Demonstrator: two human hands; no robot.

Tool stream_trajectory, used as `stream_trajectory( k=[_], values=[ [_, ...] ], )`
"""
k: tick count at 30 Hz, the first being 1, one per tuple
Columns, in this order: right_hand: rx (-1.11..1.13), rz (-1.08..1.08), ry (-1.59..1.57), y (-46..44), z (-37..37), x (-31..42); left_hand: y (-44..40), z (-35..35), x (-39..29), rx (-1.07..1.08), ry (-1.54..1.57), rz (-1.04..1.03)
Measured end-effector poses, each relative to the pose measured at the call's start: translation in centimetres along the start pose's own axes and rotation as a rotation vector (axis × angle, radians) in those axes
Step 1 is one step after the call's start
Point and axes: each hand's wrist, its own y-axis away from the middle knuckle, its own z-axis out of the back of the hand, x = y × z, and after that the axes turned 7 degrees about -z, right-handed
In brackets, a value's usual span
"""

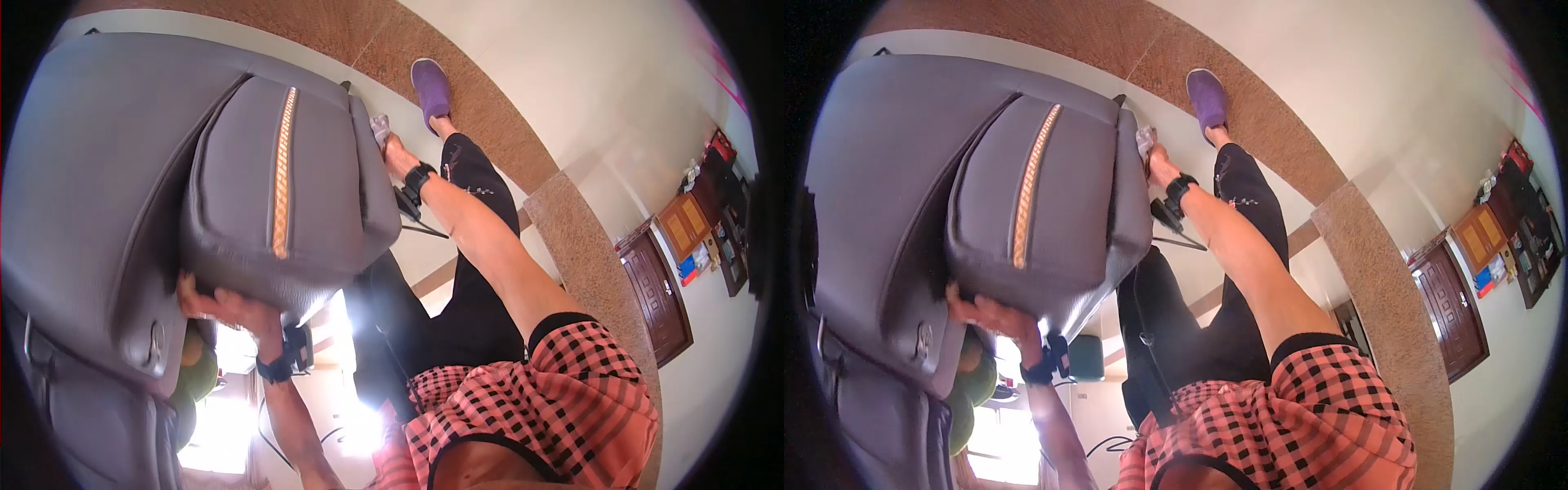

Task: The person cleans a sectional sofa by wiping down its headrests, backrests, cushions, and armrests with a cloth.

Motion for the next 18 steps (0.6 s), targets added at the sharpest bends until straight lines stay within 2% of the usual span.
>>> stream_trajectory(
  k=[4, 7, 10, 13, 14, 17, 18],
  values=[
    [-0.047, 0.033, -0.045, 3.0, -1.8, 1.1, -2.5, -4.4, 0.9, 0.06, -0.095, -0.163],
    [0.17, 0.162, -0.065, 0.8, 0.9, 1.8, -3.5, -7.7, 0.6, 0.058, -0.113, -0.22],
    [-0.099, 0.194, 0.066, 5.7, -0.8, 3.5, -4.4, -11.5, 0.0, 0.016, -0.095, -0.239],
    [-0.101, 0.414, 0.06, 6.4, -0.6, 4.0, -5.9, -15.7, -1.1, 0.034, -0.123, -0.236],
    [-0.157, 0.533, 0.173, 4.0, 0.8, 4.0, -6.3, -17.1, -1.3, 0.025, -0.143, -0.248],
    [-0.362, 0.677, 0.204, 6.6, -1.3, 5.1, -8.3, -21.3, -2.6, 0.001, -0.18, -0.291],
    [-0.479, 0.764, 0.301, 7.2, -1.7, 5.2, -8.9, -22.2, -3.3, -0.001, -0.187, -0.298]
  ],
)
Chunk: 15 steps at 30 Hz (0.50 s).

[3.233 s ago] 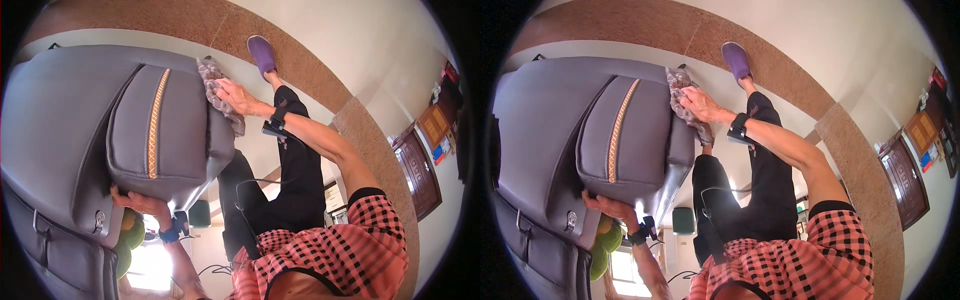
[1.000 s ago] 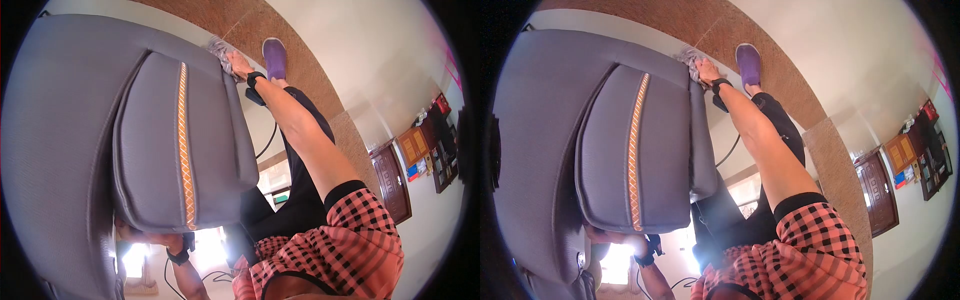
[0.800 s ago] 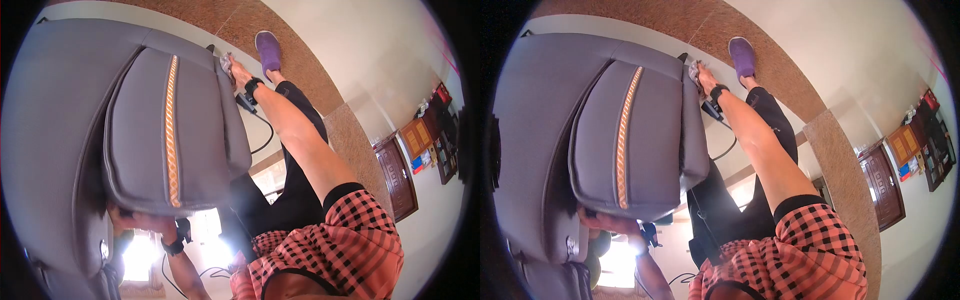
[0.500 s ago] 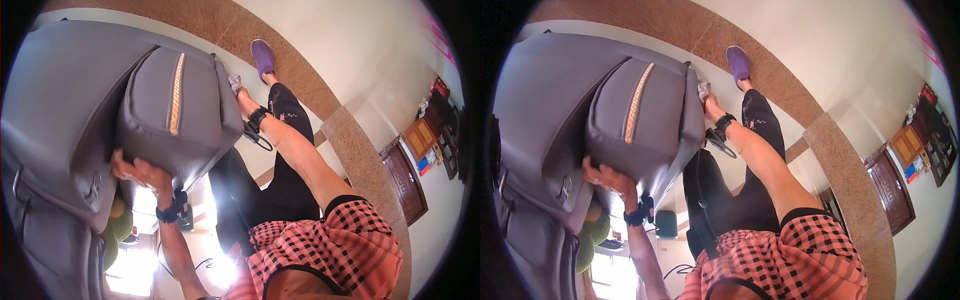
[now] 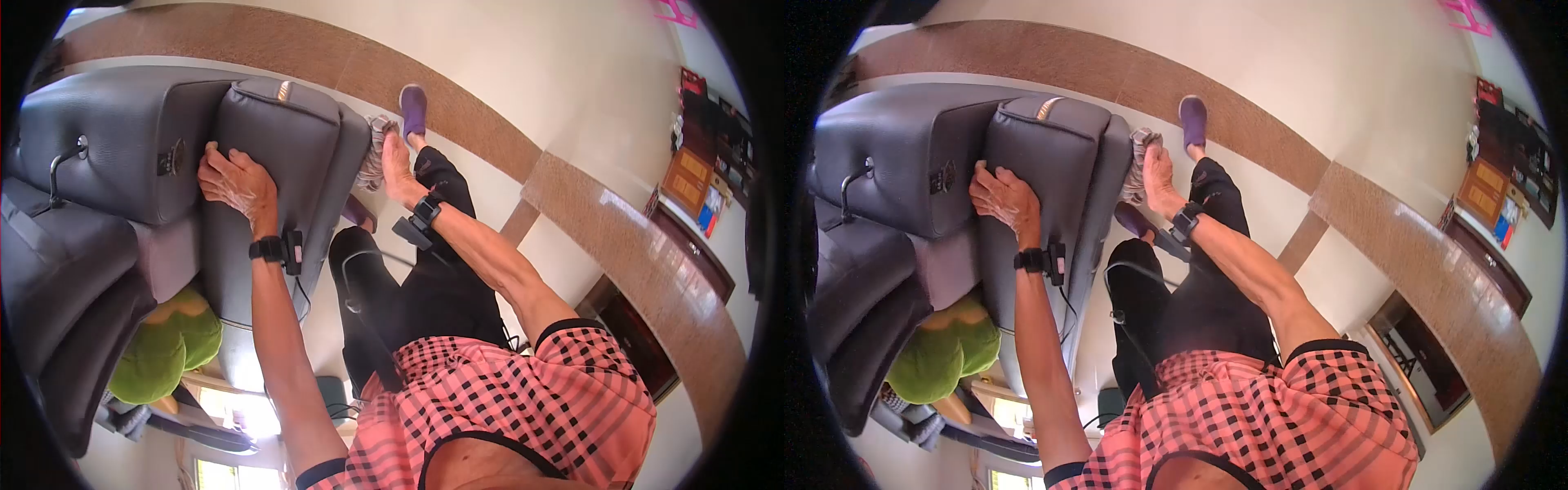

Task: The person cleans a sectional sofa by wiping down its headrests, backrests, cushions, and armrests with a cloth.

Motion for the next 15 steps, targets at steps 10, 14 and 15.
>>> stream_trajectory(
  k=[10, 14, 15],
  values=[
    [0.186, 0.36, 0.123, 8.1, 0.1, 1.7, 0.1, -1.7, 3.0, -0.01, -0.062, -0.035],
    [0.185, 0.621, 0.168, 6.8, -0.5, 5.1, -0.4, -3.3, 5.5, -0.028, -0.045, -0.006],
    [0.186, 0.704, 0.207, 5.7, -1.0, 6.8, -0.4, -3.6, 6.1, -0.032, -0.045, -0.002]
  ],
)
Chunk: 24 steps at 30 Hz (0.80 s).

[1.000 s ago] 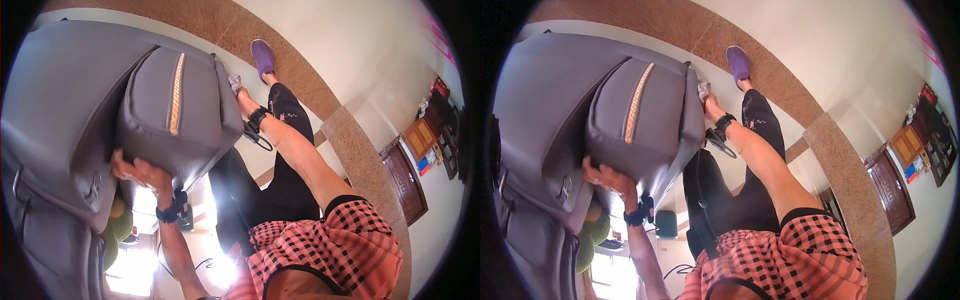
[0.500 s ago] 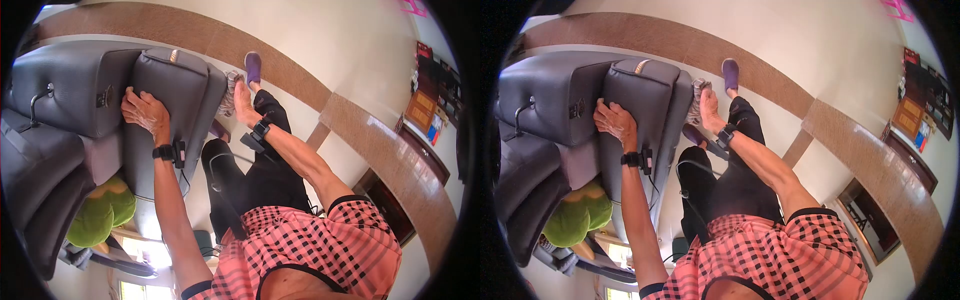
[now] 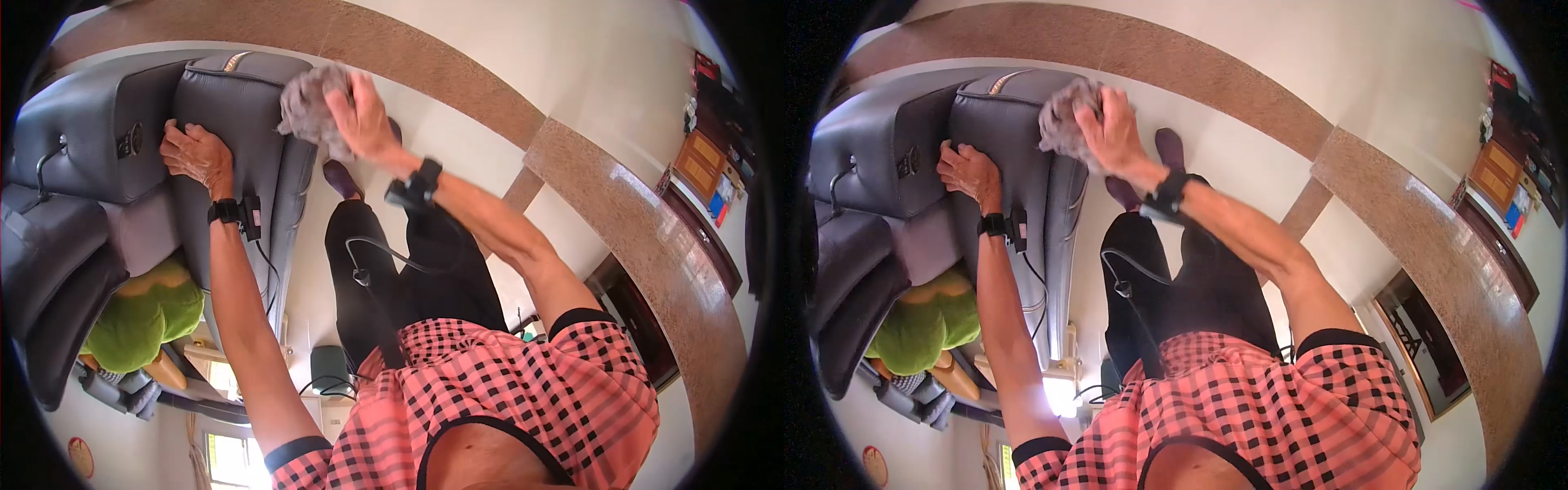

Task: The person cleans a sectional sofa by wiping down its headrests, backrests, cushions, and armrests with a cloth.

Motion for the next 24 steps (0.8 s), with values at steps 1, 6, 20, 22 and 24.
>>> stream_trajectory(
  k=[1, 6, 20, 22, 24],
  values=[
    [0.006, 0.075, 0.043, -1.8, -0.1, 0.0, 0.2, -0.1, 0.5, 0.0, -0.001, 0.001],
    [0.109, -0.022, 0.088, -4.1, -3.2, -1.1, 0.0, 0.9, -0.5, 0.034, -0.034, 0.017],
    [-0.107, 0.271, 0.192, 14.8, -4.5, -2.3, -0.2, 2.7, -6.6, -0.02, -0.01, -0.004],
    [0.032, 0.273, 0.189, 18.9, -5.5, -3.6, -0.5, 2.6, -6.8, 0.023, -0.004, 0.015],
    [0.131, 0.253, 0.165, 21.7, -6.1, -5.1, -1.1, 2.6, -6.9, 0.118, 0.039, 0.004]
  ],
)
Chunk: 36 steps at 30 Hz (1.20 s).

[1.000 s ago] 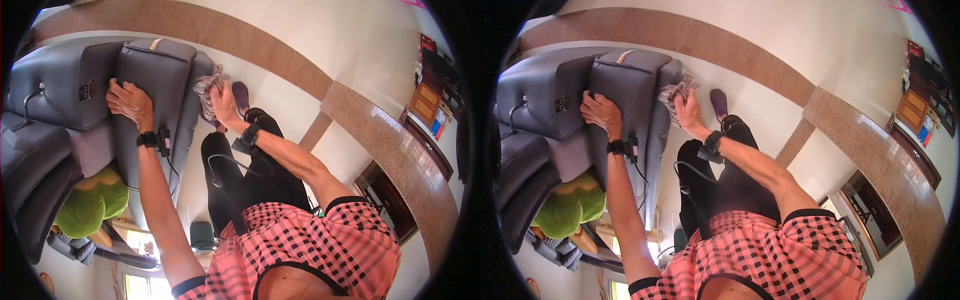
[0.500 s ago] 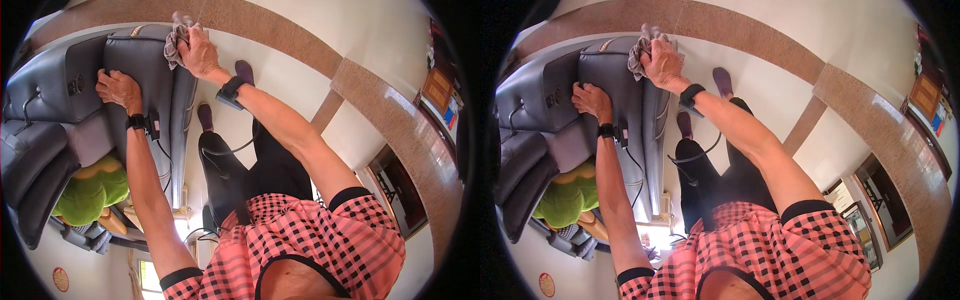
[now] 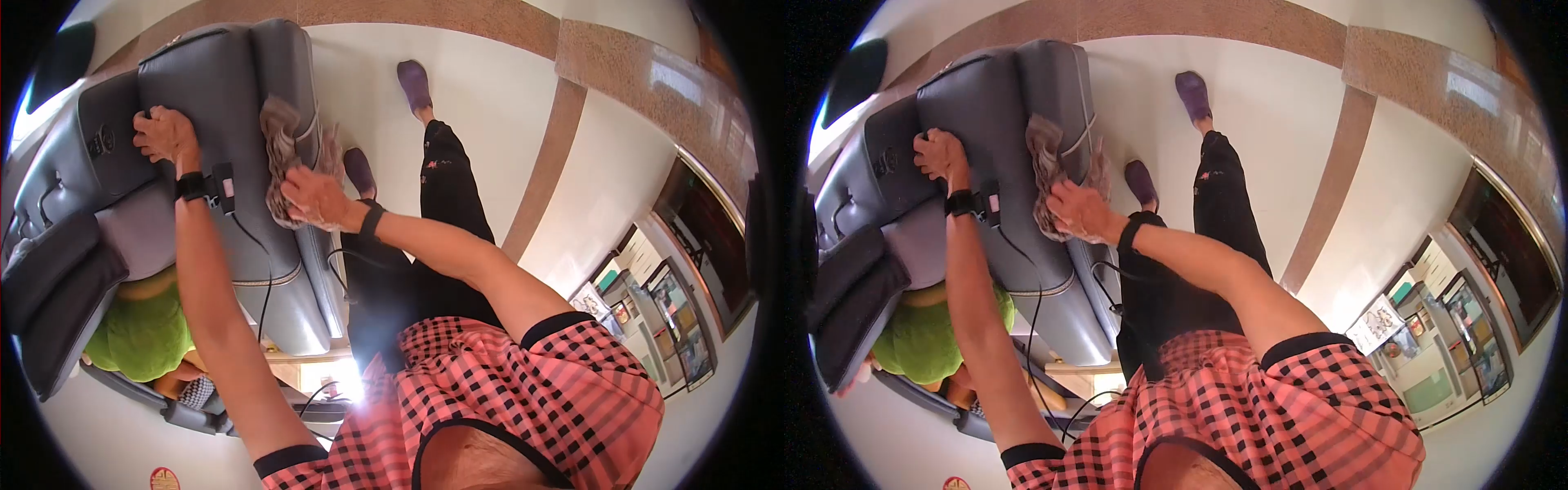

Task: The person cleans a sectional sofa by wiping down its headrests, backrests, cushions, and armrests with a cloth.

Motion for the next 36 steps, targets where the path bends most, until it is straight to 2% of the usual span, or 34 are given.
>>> stream_trajectory(
  k=[1, 4, 7, 8, 11, 13, 15, 17, 20, 21, 24, 27, 30, 32, 34, 36],
  values=[
    [0.024, 0.0, -0.024, 1.1, -0.6, -0.2, 0.0, 0.6, -0.1, 0.044, 0.016, -0.002],
    [0.016, -0.069, -0.196, 1.5, -1.1, 0.0, 0.4, 3.1, 0.0, 0.034, -0.056, -0.388],
    [0.049, -0.28, -0.393, 0.1, 1.0, 0.1, 0.1, 3.8, -0.4, -0.015, 0.078, -0.909],
    [0.08, -0.366, -0.462, -0.5, 1.6, 0.2, 0.5, 3.5, -0.4, -0.027, 0.063, -0.888],
    [-0.045, -0.334, -0.636, -4.0, 7.9, 2.4, 1.6, 3.4, -0.3, -0.023, 0.054, -0.795],
    [-0.261, -0.314, -0.653, -7.3, 9.8, 2.8, 1.7, 4.4, -0.2, 0.003, 0.062, -0.77],
    [-0.616, -0.223, -0.617, -12.0, 9.8, 2.1, 1.3, 5.4, -0.1, 0.029, 0.069, -0.755],
    [-0.794, -0.256, -0.559, -16.3, 8.8, -0.7, 1.4, 6.7, -0.6, 0.044, 0.074, -0.74],
    [-0.642, -0.453, -0.671, -19.5, 7.6, -2.8, 1.4, 8.5, -0.9, 0.059, 0.082, -0.755],
    [-0.672, -0.44, -0.662, -19.4, 7.6, -2.5, 1.3, 9.0, -1.1, 0.059, 0.085, -0.765],
    [-0.776, -0.367, -0.984, -17.6, 6.0, -1.7, 1.2, 10.4, -1.4, 0.067, 0.071, -0.765],
    [-0.672, -0.494, -1.196, -13.1, 0.0, -4.4, 0.8, 10.9, -2.1, 0.063, 0.069, -0.774],
    [-0.281, -0.761, -1.049, -8.5, -9.1, -8.8, 0.6, 11.5, -2.5, 0.064, 0.07, -0.787],
    [-0.093, -0.82, -0.86, -7.6, -8.7, -9.1, 0.7, 12.0, -2.4, 0.074, 0.057, -0.796],
    [-0.08, -0.788, -0.752, -8.1, -5.4, -8.7, 0.4, 11.4, -2.1, 0.069, 0.051, -0.814],
    [-0.252, -0.66, -0.753, -9.9, 0.1, -7.0, 0.1, 11.1, -1.6, 0.054, 0.042, -0.821]
  ],
)
